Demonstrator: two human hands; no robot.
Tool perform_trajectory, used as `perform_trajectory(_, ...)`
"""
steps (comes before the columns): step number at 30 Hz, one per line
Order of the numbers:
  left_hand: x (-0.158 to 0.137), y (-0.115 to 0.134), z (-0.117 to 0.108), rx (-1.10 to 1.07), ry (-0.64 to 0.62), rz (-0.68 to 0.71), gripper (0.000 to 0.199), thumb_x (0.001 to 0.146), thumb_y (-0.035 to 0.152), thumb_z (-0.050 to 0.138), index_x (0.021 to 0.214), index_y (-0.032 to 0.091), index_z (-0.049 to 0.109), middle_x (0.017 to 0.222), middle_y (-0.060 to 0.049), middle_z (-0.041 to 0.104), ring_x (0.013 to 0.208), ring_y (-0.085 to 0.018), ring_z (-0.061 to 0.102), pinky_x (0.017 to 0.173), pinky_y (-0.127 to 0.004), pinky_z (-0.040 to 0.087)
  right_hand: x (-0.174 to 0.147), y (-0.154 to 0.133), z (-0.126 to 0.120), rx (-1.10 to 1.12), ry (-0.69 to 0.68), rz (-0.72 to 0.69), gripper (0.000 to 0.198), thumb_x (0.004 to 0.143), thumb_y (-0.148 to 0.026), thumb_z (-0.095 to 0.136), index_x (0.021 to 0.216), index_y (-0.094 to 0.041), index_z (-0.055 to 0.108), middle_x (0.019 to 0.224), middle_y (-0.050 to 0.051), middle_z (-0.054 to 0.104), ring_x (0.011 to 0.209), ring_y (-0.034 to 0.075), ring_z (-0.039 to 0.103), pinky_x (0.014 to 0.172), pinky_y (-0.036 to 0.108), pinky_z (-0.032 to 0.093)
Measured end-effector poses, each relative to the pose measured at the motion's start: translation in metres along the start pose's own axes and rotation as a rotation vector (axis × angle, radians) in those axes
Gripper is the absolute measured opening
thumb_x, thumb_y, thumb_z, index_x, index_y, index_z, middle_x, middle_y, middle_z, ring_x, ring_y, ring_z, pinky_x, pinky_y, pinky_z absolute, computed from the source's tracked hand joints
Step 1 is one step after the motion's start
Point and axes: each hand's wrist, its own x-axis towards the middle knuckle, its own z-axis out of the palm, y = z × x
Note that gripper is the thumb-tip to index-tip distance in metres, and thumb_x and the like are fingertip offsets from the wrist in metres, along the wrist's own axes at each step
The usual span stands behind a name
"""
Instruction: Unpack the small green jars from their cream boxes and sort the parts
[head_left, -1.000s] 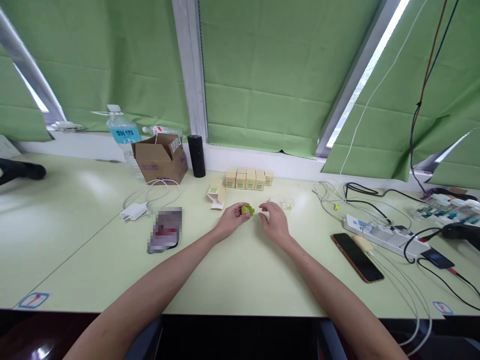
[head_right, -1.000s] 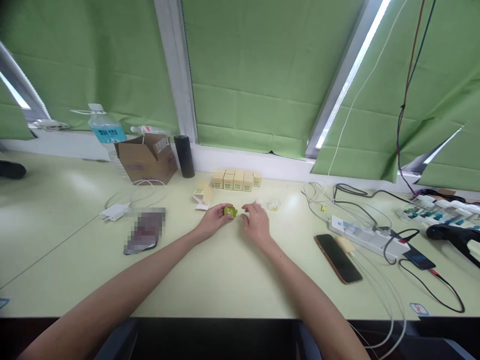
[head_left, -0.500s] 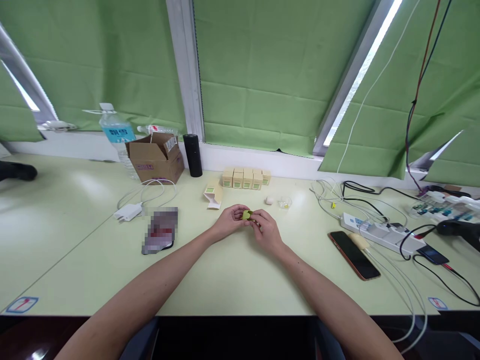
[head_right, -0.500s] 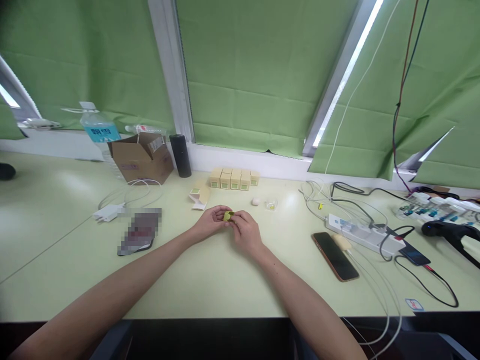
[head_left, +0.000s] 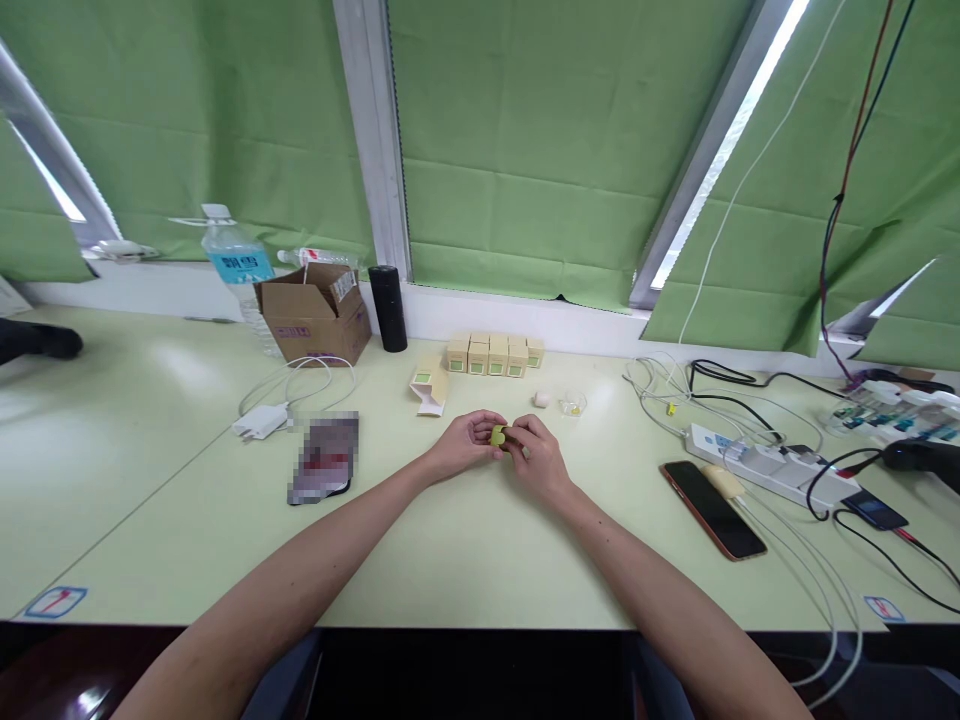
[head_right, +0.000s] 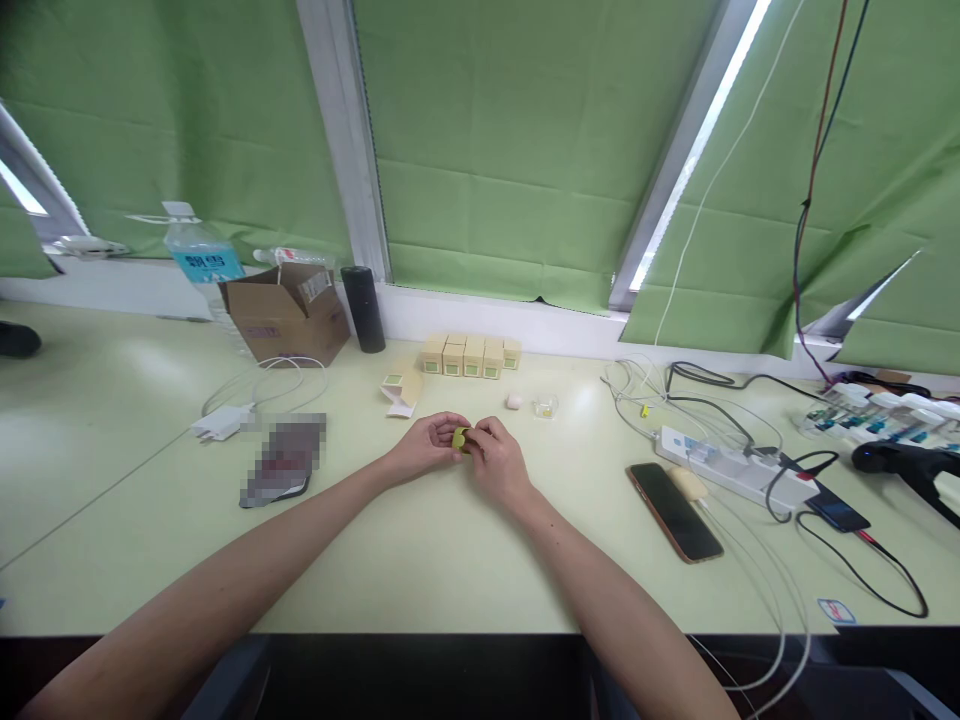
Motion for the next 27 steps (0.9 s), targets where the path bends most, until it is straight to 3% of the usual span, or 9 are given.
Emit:
perform_trajectory(4, 0.001, 0.002, 0.003, -0.019, 0.08, 0.03, 0.058, 0.055, 0.024, 0.095, 0.103, 0.017, 0.065, 0.1, -0.006, 0.073, 0.09, -0.018, 0.07, 0.088, -0.035, 0.055, 0.003, -0.004, -0.006, 0.184, -0.007, 0.071, 0.018, 0.089, -0.017, 0.06, 0.104, -0.024, 0.069, 0.108, 0.008, 0.061, 0.081, 0.017, 0.065, 0.068, 0.033, 0.06)
perform_trajectory(7, 0.002, 0.002, 0.008, 0.004, 0.152, 0.068, 0.057, 0.053, 0.028, 0.097, 0.097, 0.017, 0.063, 0.095, -0.003, 0.07, 0.088, -0.017, 0.069, 0.086, -0.033, 0.055, 0.006, -0.009, -0.011, 0.292, -0.072, 0.117, 0.033, 0.086, -0.023, 0.068, 0.119, -0.026, 0.063, 0.12, 0.009, 0.063, 0.091, 0.019, 0.066, 0.072, 0.034, 0.062)
perform_trajectory(10, 0.0, 0.001, 0.013, 0.034, 0.161, 0.11, 0.056, 0.056, 0.031, 0.096, 0.097, 0.018, 0.061, 0.094, -0.002, 0.069, 0.087, -0.016, 0.068, 0.085, -0.031, 0.055, 0.007, -0.011, -0.011, 0.323, -0.09, 0.194, 0.039, 0.084, -0.027, 0.072, 0.122, -0.027, 0.063, 0.116, 0.009, 0.065, 0.094, 0.021, 0.066, 0.074, 0.035, 0.062)
perform_trajectory(16, -0.008, 0.004, 0.018, 0.186, 0.223, 0.319, 0.026, 0.091, 0.042, 0.069, 0.104, 0.02, 0.062, 0.105, -0.006, 0.069, 0.092, -0.017, 0.069, 0.089, -0.034, 0.056, 0.009, -0.004, -0.008, 0.598, 0.008, 0.404, 0.04, 0.078, -0.031, 0.077, 0.115, -0.027, 0.063, 0.109, 0.005, 0.067, 0.098, 0.022, 0.069, 0.086, 0.039, 0.062)
perform_trajectory(21, -0.011, 0.008, 0.021, 0.454, 0.314, 0.394, 0.011, 0.089, 0.03, 0.068, 0.092, 0.02, 0.07, 0.09, -0.004, 0.071, 0.081, -0.017, 0.068, 0.08, -0.032, 0.056, 0.008, 0.0, -0.007, 0.716, -0.004, 0.504, 0.047, 0.071, -0.037, 0.084, 0.112, -0.025, 0.065, 0.097, 0.004, 0.073, 0.084, 0.02, 0.072, 0.083, 0.04, 0.063)
perform_trajectory(27, -0.012, 0.01, 0.021, 0.452, 0.341, 0.388, 0.013, 0.089, 0.031, 0.066, 0.082, 0.021, 0.072, 0.077, -0.002, 0.069, 0.067, -0.015, 0.065, 0.066, -0.029, 0.054, 0.008, -0.005, -0.006, 0.755, -0.011, 0.52, 0.053, 0.067, -0.044, 0.088, 0.11, -0.023, 0.067, 0.096, 0.005, 0.076, 0.083, 0.022, 0.074, 0.081, 0.042, 0.064)
